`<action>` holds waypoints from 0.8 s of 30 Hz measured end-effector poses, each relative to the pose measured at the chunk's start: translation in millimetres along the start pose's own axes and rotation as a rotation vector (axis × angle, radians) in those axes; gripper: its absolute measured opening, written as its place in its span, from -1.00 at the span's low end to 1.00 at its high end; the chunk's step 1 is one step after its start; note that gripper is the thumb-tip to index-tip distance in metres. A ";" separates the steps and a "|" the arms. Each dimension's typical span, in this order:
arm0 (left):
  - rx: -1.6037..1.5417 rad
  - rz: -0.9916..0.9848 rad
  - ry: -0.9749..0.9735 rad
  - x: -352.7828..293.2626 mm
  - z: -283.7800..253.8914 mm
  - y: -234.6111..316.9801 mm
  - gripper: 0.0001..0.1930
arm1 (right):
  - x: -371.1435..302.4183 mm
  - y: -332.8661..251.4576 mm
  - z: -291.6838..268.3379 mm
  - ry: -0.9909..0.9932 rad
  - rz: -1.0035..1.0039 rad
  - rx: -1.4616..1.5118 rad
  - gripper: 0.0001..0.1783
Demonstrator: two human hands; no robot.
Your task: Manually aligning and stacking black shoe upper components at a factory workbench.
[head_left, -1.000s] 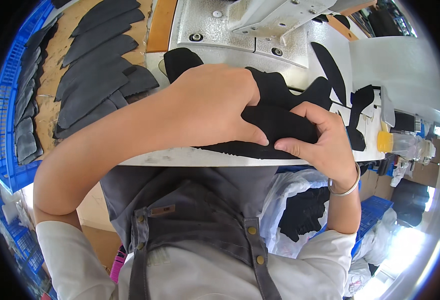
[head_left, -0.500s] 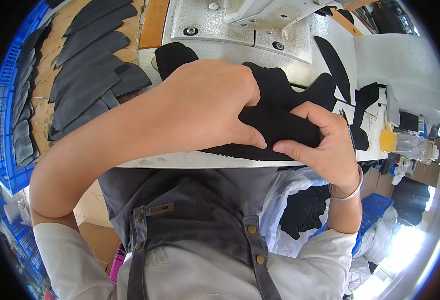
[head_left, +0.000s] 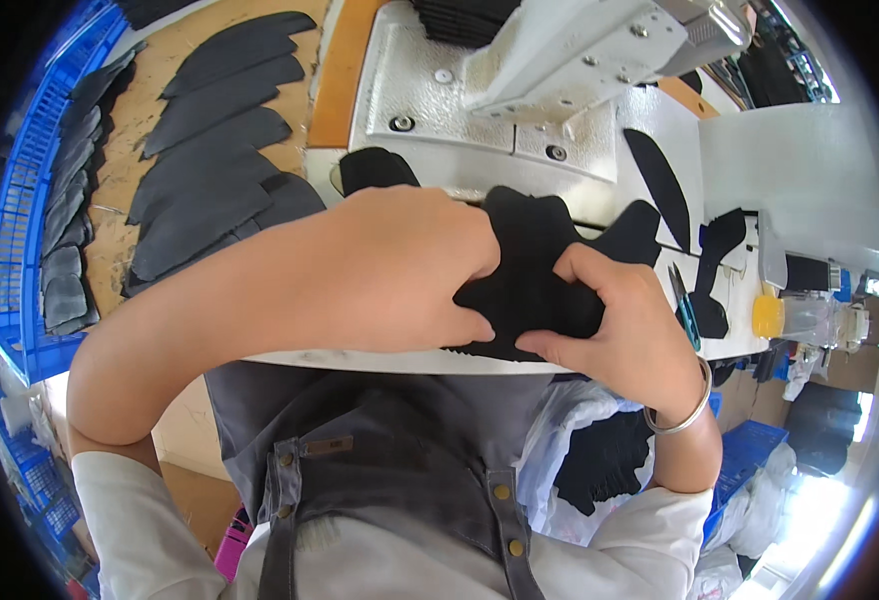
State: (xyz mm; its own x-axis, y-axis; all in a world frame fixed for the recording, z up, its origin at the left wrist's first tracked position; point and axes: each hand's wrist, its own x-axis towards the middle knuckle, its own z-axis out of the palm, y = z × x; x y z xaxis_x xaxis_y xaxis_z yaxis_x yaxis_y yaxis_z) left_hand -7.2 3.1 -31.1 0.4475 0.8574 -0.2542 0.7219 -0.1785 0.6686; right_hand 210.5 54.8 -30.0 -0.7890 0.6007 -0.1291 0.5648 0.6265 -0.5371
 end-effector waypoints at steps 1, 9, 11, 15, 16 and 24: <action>-0.017 0.017 0.000 -4.1 0.7 -1.1 -0.62 | 0.0 -1.4 -0.3 -0.012 0.013 -0.004 -0.55; 0.000 -0.006 0.122 -11.3 6.9 -7.0 -0.68 | 0.3 -5.3 0.0 0.020 0.050 0.052 -0.54; 0.038 0.002 0.147 -11.0 8.5 -7.6 -0.70 | 2.0 -5.8 0.3 0.025 0.047 0.048 -0.53; 0.043 0.028 0.178 -13.2 12.8 -10.5 -0.71 | 3.2 -7.6 1.3 0.041 0.032 0.052 -0.54; 0.033 0.030 0.184 -14.0 13.5 -10.7 -0.71 | 3.5 -8.6 0.8 0.029 0.052 0.055 -0.54; 0.119 0.060 0.155 -28.9 15.9 -2.5 -0.71 | 1.0 -8.7 0.3 0.021 0.077 0.062 -0.54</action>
State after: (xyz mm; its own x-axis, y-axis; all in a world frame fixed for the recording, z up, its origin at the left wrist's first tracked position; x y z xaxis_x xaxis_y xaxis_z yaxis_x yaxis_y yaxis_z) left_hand -13.5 -28.9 -36.6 0.4116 0.9059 -0.0999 0.7576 -0.2792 0.5900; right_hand 204.6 49.8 -25.7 -0.7380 0.6569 -0.1547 0.6073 0.5464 -0.5767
